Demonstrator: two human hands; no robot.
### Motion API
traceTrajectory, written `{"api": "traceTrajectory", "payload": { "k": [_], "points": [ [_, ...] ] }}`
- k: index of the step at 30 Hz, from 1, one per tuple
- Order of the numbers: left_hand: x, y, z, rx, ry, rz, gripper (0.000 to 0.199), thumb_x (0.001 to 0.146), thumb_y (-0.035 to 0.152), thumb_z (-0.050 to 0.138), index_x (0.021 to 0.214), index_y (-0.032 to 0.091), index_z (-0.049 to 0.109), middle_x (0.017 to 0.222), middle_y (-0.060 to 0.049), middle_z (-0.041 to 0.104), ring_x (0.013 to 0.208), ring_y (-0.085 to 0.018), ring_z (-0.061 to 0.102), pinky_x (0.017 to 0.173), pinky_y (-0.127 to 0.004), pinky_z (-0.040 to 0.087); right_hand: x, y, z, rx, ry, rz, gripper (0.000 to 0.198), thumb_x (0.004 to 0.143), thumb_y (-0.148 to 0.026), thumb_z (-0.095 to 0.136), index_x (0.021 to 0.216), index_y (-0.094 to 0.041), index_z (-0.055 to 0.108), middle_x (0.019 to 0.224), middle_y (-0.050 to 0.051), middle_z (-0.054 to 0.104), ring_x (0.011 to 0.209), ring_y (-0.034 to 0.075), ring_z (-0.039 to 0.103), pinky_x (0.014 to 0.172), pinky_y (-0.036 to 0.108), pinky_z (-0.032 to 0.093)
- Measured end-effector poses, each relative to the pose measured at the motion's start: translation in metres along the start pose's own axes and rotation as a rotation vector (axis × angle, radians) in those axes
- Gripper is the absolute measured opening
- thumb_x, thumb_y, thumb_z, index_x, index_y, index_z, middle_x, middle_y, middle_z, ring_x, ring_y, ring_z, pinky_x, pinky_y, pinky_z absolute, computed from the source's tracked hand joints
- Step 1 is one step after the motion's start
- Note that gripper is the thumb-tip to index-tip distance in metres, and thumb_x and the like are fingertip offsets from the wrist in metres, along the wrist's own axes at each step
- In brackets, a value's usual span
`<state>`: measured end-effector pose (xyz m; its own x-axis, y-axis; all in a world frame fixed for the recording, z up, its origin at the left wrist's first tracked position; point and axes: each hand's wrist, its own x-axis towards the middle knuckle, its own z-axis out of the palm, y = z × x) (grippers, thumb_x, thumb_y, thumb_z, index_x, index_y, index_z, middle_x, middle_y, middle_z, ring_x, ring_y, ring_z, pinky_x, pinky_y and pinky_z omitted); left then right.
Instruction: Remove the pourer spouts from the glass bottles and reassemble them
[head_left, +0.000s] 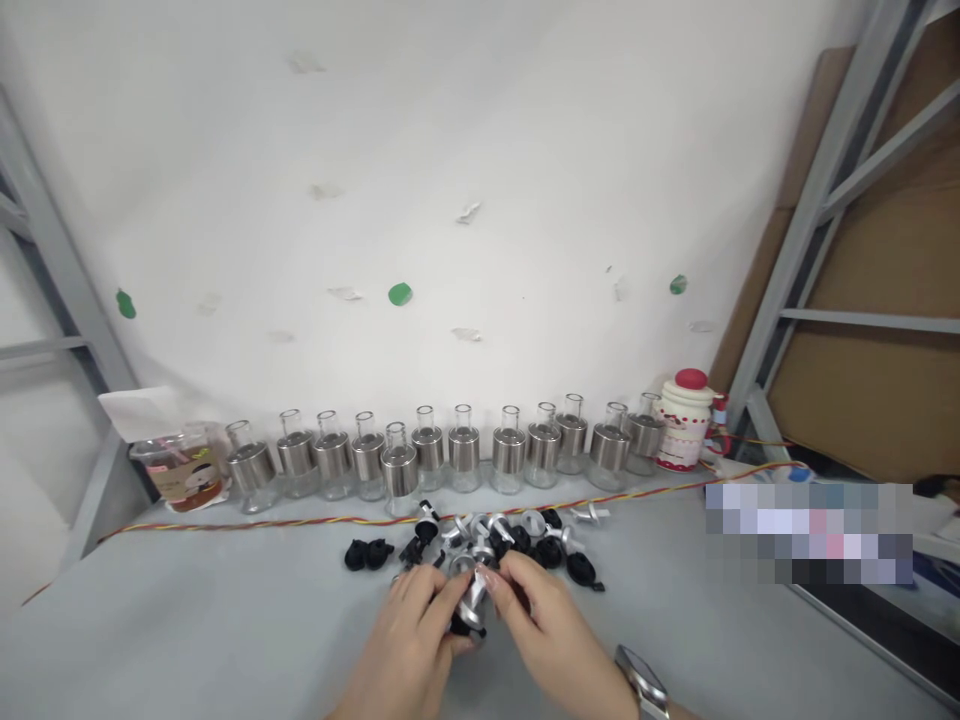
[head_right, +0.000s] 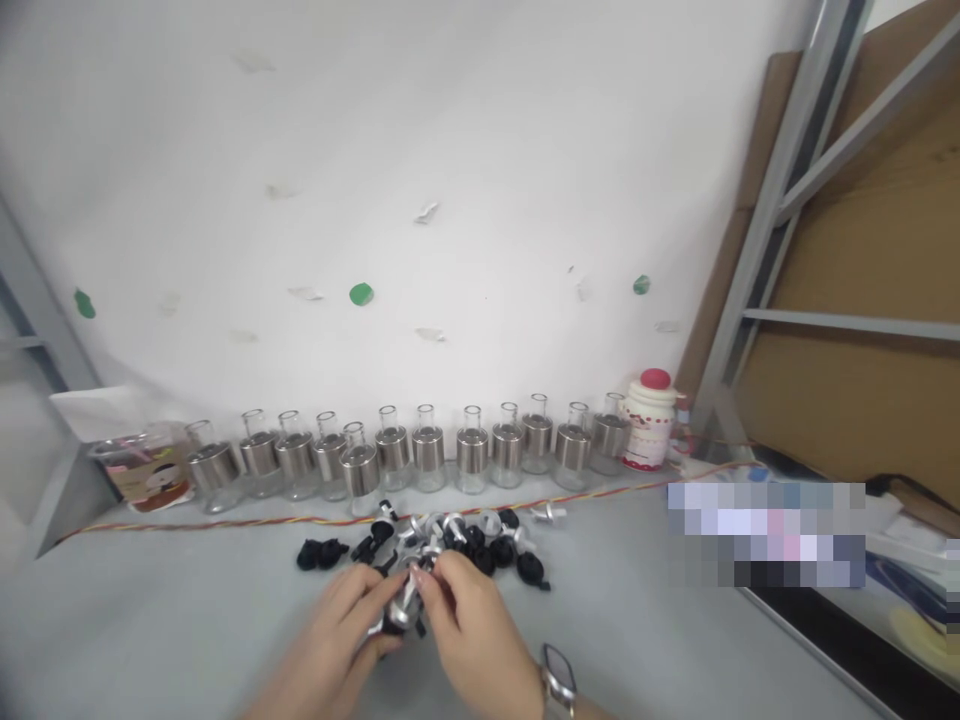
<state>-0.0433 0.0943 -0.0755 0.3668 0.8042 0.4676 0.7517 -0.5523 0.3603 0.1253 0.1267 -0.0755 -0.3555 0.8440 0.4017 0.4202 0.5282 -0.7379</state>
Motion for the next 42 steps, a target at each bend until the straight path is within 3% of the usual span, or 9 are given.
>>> {"api": "traceTrajectory", "payload": {
  "k": [9, 13, 16, 19, 23, 31, 37, 39, 42],
  "points": [
    [0.002, 0.004, -0.002, -0.397, -0.113, -0.237, 0.032, 0.074, 0.021, 0.058, 0.106, 0.024, 0.056, 0.086, -0.004, 0.053, 0.082, -0.019, 0.053, 0.076, -0.032, 0.044, 0.004, -0.007, -0.016, 0.021, 0.081, -0.045, 0.023, 0.09, -0.028, 0.031, 0.071, -0.021, 0.039, 0.064, -0.003, 0.045, 0.058, 0.011, 0.044, 0.054, 0.022, 0.037],
    [0.006, -0.001, 0.0, -0.518, -0.058, -0.388, 0.03, 0.069, 0.021, 0.063, 0.099, 0.023, 0.061, 0.085, -0.003, 0.054, 0.081, -0.018, 0.053, 0.078, -0.031, 0.043, 0.019, 0.004, -0.032, -0.035, 0.202, 0.007, 0.023, 0.09, -0.029, 0.03, 0.074, -0.02, 0.043, 0.067, -0.001, 0.048, 0.062, 0.013, 0.046, 0.058, 0.024, 0.039],
    [0.007, -0.005, 0.002, -0.61, 0.006, -0.438, 0.03, 0.07, 0.024, 0.062, 0.1, 0.022, 0.061, 0.092, -0.005, 0.055, 0.082, -0.018, 0.053, 0.079, -0.031, 0.042, 0.027, 0.019, -0.033, -0.124, 0.119, -0.019, 0.02, 0.088, -0.027, 0.036, 0.079, -0.019, 0.052, 0.077, 0.002, 0.053, 0.073, 0.016, 0.051, 0.068, 0.028, 0.041],
    [0.007, -0.009, 0.007, -0.815, 0.036, -0.453, 0.041, 0.071, 0.031, 0.062, 0.11, 0.022, 0.055, 0.099, -0.006, 0.054, 0.084, -0.018, 0.053, 0.078, -0.032, 0.043, 0.029, 0.029, -0.027, -0.154, 0.033, -0.04, 0.021, 0.087, -0.023, 0.037, 0.097, -0.02, 0.055, 0.092, 0.006, 0.055, 0.087, 0.018, 0.052, 0.078, 0.031, 0.042],
    [0.006, -0.01, 0.012, -1.105, -0.004, -0.483, 0.062, 0.072, 0.04, 0.06, 0.127, 0.022, 0.037, 0.095, -0.007, 0.055, 0.076, -0.016, 0.055, 0.074, -0.033, 0.045, 0.023, 0.019, -0.023, -0.145, 0.05, -0.072, 0.031, 0.088, -0.026, 0.035, 0.117, -0.021, 0.044, 0.099, 0.007, 0.053, 0.092, 0.019, 0.051, 0.082, 0.032, 0.042],
    [0.001, -0.008, 0.006, -0.65, -0.027, -0.361, 0.059, 0.071, 0.02, 0.06, 0.125, 0.031, 0.038, 0.106, -0.003, 0.058, 0.089, -0.018, 0.053, 0.085, -0.032, 0.038, 0.007, -0.002, -0.018, -0.013, -0.065, 0.001, 0.026, 0.089, -0.034, 0.034, 0.108, -0.02, 0.045, 0.088, 0.004, 0.056, 0.083, 0.018, 0.053, 0.075, 0.029, 0.042],
    [0.002, -0.003, 0.002, -0.579, -0.093, -0.345, 0.059, 0.072, 0.019, 0.058, 0.125, 0.029, 0.036, 0.101, -0.001, 0.062, 0.085, -0.016, 0.056, 0.081, -0.027, 0.04, 0.009, 0.001, -0.013, 0.112, -0.136, 0.016, 0.026, 0.089, -0.036, 0.032, 0.082, -0.02, 0.05, 0.065, -0.002, 0.051, 0.06, 0.013, 0.049, 0.057, 0.022, 0.039],
    [0.002, -0.001, 0.002, -0.541, -0.075, -0.362, 0.051, 0.074, 0.022, 0.056, 0.122, 0.027, 0.04, 0.096, -0.001, 0.064, 0.082, -0.016, 0.057, 0.078, -0.027, 0.042, 0.01, 0.002, -0.011, 0.111, -0.104, 0.047, 0.027, 0.089, -0.037, 0.033, 0.075, -0.02, 0.049, 0.061, -0.003, 0.049, 0.057, 0.012, 0.047, 0.055, 0.021, 0.037],
    [0.001, 0.001, 0.003, -0.465, -0.039, -0.41, 0.02, 0.08, 0.031, 0.048, 0.098, 0.023, 0.054, 0.081, -0.002, 0.064, 0.071, -0.016, 0.059, 0.068, -0.026, 0.044, 0.01, 0.003, -0.01, 0.111, -0.066, 0.081, 0.029, 0.088, -0.038, 0.033, 0.07, -0.02, 0.045, 0.059, -0.004, 0.045, 0.055, 0.011, 0.044, 0.053, 0.021, 0.036]
  ]
}}
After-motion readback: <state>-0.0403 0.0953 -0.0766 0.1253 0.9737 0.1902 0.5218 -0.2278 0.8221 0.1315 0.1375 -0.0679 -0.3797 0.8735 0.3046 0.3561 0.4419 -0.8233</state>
